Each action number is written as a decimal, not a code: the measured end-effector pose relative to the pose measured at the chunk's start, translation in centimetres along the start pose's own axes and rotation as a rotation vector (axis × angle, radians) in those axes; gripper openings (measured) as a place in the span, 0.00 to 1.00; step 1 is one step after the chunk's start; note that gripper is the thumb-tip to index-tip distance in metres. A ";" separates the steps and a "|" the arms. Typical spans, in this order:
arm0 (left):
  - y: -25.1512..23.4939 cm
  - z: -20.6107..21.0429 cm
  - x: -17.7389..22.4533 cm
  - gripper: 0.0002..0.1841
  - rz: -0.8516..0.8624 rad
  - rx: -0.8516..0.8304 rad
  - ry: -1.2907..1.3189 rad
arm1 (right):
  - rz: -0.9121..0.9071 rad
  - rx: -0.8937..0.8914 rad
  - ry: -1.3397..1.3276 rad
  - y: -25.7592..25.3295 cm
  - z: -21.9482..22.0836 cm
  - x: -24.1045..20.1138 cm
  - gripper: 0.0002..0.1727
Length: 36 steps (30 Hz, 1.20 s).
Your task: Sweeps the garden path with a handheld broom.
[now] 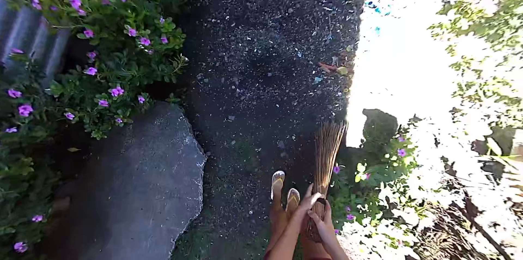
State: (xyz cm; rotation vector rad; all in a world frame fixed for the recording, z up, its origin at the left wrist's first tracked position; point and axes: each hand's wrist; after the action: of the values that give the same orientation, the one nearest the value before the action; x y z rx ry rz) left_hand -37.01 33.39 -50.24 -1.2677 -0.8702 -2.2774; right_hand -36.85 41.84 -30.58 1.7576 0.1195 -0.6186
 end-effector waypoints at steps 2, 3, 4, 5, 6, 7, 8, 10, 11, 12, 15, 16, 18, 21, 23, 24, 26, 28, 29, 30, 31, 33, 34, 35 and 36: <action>-1.9 1.6 9.8 0.35 -0.495 0.253 0.058 | -0.043 -0.032 0.066 -1.1 -0.8 -1.0 0.57; -3.6 2.0 14.0 0.37 -0.610 0.363 0.072 | -0.062 -0.074 0.093 -1.8 -1.1 -1.9 0.56; -4.9 1.9 16.7 0.39 -0.638 0.448 0.059 | -0.064 -0.146 0.083 -2.4 -1.3 -3.7 0.53; -5.9 1.3 17.7 0.41 -0.624 0.513 0.032 | -0.054 -0.212 0.070 -3.3 -1.4 -5.4 0.50; -7.1 0.6 17.8 0.42 -0.593 0.588 0.035 | -0.034 -0.272 0.042 -4.9 -1.5 -6.6 0.47; -8.7 -0.1 17.6 0.43 -0.576 0.662 0.065 | -0.011 -0.331 0.010 -7.0 -1.9 -7.7 0.45; -10.8 -0.7 17.6 0.43 -0.584 0.733 0.111 | 0.004 -0.388 -0.016 -9.5 -2.4 -9.0 0.43; -16.3 -1.1 17.8 0.43 -0.598 0.831 0.185 | 0.015 -0.454 -0.033 -14.5 -4.3 -12.7 0.37; -19.4 -0.7 18.1 0.41 -0.592 0.833 0.218 | 0.011 -0.444 -0.018 -16.6 -5.8 -14.8 0.35; -22.7 0.1 18.3 0.38 -0.565 0.803 0.246 | 0.008 -0.414 0.004 -18.1 -7.8 -17.4 0.34; -34.0 3.4 20.0 0.34 -0.508 0.601 0.301 | -0.023 -0.253 0.104 -22.2 -15.0 -24.5 0.38; -36.4 4.3 20.9 0.35 -0.508 0.543 0.311 | -0.034 -0.223 0.127 -22.6 -16.9 -26.2 0.41; -40.3 6.4 22.6 0.36 -0.483 0.496 0.329 | -0.044 -0.217 0.219 -22.9 -20.2 -29.7 0.47; -42.3 8.3 25.2 0.35 -0.462 0.547 0.336 | -0.081 -0.261 0.297 -23.1 -22.8 -31.5 0.51; -42.9 9.7 26.9 0.36 -0.491 0.661 0.318 | -0.003 -0.350 0.238 -23.2 -24.6 -33.4 0.50; -43.8 10.3 27.4 0.37 -0.516 0.726 0.326 | 0.070 -0.396 0.192 -23.7 -25.5 -35.0 0.48; -46.8 11.2 27.8 0.37 -0.576 0.823 0.365 | 0.163 -0.404 0.116 -25.7 -27.3 -38.0 0.43; -51.2 11.1 27.4 0.36 -0.563 0.756 0.345 | 0.153 -0.332 0.137 -28.3 -28.9 -41.1 0.41; -53.9 10.8 27.4 0.35 -0.524 0.684 0.311 | 0.112 -0.279 0.181 -29.7 -29.6 -42.6 0.41; -56.6 10.4 27.5 0.35 -0.489 0.620 0.278 | 0.062 -0.225 0.232 -31.0 -30.2 -44.1 0.40; -58.9 10.0 28.0 0.34 -0.471 0.571 0.258 | 0.018 -0.184 0.286 -32.0 -30.7 -45.4 0.40; -60.8 9.4 28.6 0.34 -0.484 0.522 0.257 | -0.013 -0.155 0.373 -32.6 -30.8 -46.4 0.40; -60.8 9.2 29.1 0.33 -0.499 0.514 0.280 | -0.014 -0.169 0.397 -32.4 -30.6 -46.4 0.42; -60.1 9.3 29.1 0.33 -0.505 0.523 0.303 | -0.027 -0.175 0.407 -31.8 -30.2 -45.7 0.44; -58.5 9.5 28.4 0.34 -0.500 0.533 0.321 | -0.037 -0.183 0.403 -30.5 -29.7 -44.4 0.46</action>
State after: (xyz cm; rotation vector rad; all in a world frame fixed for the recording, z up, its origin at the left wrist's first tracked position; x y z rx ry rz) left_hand -80.81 81.55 -41.29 -0.4702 -1.6583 -2.2622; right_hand -76.57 88.76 -32.19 1.6838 0.4735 -0.2620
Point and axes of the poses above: each hand's wrist, its own y-axis away from the middle knuckle, its own z-axis out of the palm, x = y × z, and after that the axes turned 4 degrees about -x, right-handed
